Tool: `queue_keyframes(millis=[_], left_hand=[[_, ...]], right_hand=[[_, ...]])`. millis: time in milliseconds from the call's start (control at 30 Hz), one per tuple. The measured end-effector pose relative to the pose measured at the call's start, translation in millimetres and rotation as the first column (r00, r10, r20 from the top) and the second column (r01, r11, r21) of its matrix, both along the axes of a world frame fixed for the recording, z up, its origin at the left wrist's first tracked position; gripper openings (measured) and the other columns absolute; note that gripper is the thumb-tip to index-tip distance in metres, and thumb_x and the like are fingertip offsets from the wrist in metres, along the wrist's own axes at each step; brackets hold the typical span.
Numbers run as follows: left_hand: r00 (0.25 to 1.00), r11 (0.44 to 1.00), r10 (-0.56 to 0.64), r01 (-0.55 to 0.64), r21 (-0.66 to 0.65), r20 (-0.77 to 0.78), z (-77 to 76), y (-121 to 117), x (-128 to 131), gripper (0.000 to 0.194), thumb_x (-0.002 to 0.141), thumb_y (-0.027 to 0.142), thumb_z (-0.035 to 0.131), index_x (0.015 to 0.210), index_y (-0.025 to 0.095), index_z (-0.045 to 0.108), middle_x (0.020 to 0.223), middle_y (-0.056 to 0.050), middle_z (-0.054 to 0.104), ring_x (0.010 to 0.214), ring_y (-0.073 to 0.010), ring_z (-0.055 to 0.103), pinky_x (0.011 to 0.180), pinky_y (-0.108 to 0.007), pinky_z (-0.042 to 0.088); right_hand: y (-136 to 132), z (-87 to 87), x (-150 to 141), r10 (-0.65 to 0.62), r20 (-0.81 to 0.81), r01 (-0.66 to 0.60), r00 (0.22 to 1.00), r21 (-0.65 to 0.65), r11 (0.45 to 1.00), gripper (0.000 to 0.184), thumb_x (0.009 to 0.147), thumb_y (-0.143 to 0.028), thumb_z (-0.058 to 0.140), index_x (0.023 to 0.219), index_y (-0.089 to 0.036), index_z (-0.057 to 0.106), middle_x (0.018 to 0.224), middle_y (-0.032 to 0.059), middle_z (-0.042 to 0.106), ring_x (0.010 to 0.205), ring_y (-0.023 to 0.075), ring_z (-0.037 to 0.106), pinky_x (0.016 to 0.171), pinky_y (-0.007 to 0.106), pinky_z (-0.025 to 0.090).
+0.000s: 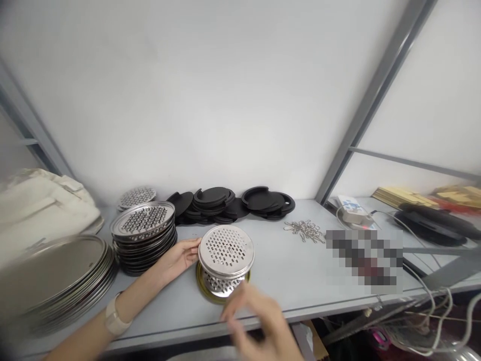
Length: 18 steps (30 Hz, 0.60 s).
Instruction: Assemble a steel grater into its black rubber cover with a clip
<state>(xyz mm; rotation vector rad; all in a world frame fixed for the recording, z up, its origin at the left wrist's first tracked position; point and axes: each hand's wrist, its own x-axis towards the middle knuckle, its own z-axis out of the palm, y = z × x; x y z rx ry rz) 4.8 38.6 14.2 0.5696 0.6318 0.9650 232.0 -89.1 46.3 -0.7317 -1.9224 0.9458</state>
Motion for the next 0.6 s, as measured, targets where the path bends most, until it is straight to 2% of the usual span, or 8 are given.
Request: queue_keyframes(millis=[33, 67, 100, 133, 267, 433, 500, 600], left_hand=[[1.0, 1.0, -0.01, 0.01, 0.01, -0.008, -0.8, -0.2, 0.5, 0.016, 0.072, 0.01, 0.068, 0.067, 0.009, 0.053, 0.057, 0.005, 0.038, 0.048, -0.0023, 0.034, 0.044, -0.014, 0.027], [1.0, 1.0, -0.014, 0.015, 0.023, -0.023, -1.1, -0.6, 1.1, 0.017, 0.071, 0.012, 0.069, 0.065, 0.009, 0.052, 0.056, 0.005, 0.037, 0.048, -0.0026, 0.033, 0.044, -0.014, 0.027], [0.999, 0.999, -0.017, 0.018, 0.036, -0.042, -1.3, -1.1, 1.5, 0.019, 0.071, 0.014, 0.069, 0.064, 0.01, 0.052, 0.055, 0.006, 0.035, 0.048, -0.0029, 0.033, 0.045, -0.015, 0.028], [0.998, 0.999, -0.014, 0.017, 0.049, -0.065, -1.3, -1.5, 1.7, 0.021, 0.07, 0.015, 0.07, 0.063, 0.01, 0.051, 0.054, 0.006, 0.034, 0.048, -0.0032, 0.032, 0.046, -0.016, 0.028], [0.987, 0.998, 0.001, 0.008, 0.059, -0.159, -2.2, -1.2, 1.0, 0.024, 0.066, 0.02, 0.073, 0.063, 0.011, 0.051, 0.055, 0.006, 0.033, 0.048, -0.0036, 0.031, 0.048, -0.017, 0.027], [0.953, 0.99, 0.027, 0.017, 0.143, -0.302, -5.8, -0.8, 0.4, 0.029, 0.065, 0.03, 0.073, 0.067, 0.013, 0.05, 0.055, 0.007, 0.032, 0.049, -0.0038, 0.027, 0.048, -0.017, 0.022], [0.895, 0.98, 0.084, 0.004, 0.197, -0.438, -8.7, -1.7, 1.5, 0.029, 0.069, 0.036, 0.069, 0.077, 0.014, 0.052, 0.057, 0.007, 0.035, 0.049, -0.0047, 0.029, 0.047, -0.017, 0.021], [0.739, 0.942, 0.237, -0.015, 0.336, -0.631, -15.4, -3.7, 3.8, 0.03, 0.077, 0.044, 0.06, 0.09, 0.018, 0.051, 0.059, 0.007, 0.042, 0.05, -0.0069, 0.036, 0.047, -0.018, 0.023]], right_hand=[[15.4, -7.2, 7.9, -0.139, -0.018, 0.139, 0.99, -0.001, 0.99, 0.014, 0.094, -0.028, 0.045, 0.095, -0.023, 0.058, 0.088, 0.0077, 0.063, 0.084, 0.021, 0.059, 0.077, 0.035, 0.047], [29.6, -15.4, 14.2, -0.428, -0.071, 0.43, 0.901, 0.017, 0.903, 0.013, 0.092, -0.03, 0.048, 0.089, -0.022, 0.058, 0.081, 0.0056, 0.062, 0.08, 0.0199, 0.058, 0.075, 0.032, 0.046], [41.9, -24.1, 18.9, -0.597, -0.073, 0.599, 0.799, 0.002, 0.801, 0.015, 0.091, -0.033, 0.05, 0.09, -0.021, 0.057, 0.081, 0.0054, 0.061, 0.082, 0.02, 0.058, 0.077, 0.032, 0.046], [51.9, -32.6, 21.9, -0.668, -0.068, 0.668, 0.741, -0.033, 0.744, 0.019, 0.091, -0.037, 0.049, 0.094, -0.02, 0.057, 0.083, 0.0053, 0.061, 0.081, 0.0194, 0.058, 0.076, 0.031, 0.046], [69.4, -54.5, 20.7, -0.575, -0.05, 0.553, 0.817, -0.221, 0.804, 0.034, 0.093, -0.044, 0.041, 0.111, -0.019, 0.055, 0.07, 0.0004, 0.056, 0.067, 0.0159, 0.055, 0.067, 0.027, 0.047], [72.1, -57.8, 15.5, -0.465, -0.102, 0.403, 0.88, -0.361, 0.841, 0.045, 0.084, -0.047, 0.057, 0.115, -0.015, 0.056, 0.07, 0.0017, 0.058, 0.066, 0.0161, 0.055, 0.063, 0.026, 0.047], [73.8, -59.2, 16.2, -0.467, -0.096, 0.399, 0.879, -0.387, 0.831, 0.048, 0.082, -0.047, 0.059, 0.115, -0.013, 0.057, 0.066, 0.0008, 0.056, 0.064, 0.0158, 0.053, 0.062, 0.026, 0.047], [75.9, -62.9, 18.2, -0.491, -0.049, 0.441, 0.87, -0.369, 0.818, 0.048, 0.082, -0.048, 0.059, 0.113, -0.011, 0.06, 0.065, 0.0006, 0.055, 0.063, 0.0154, 0.052, 0.06, 0.026, 0.045]])
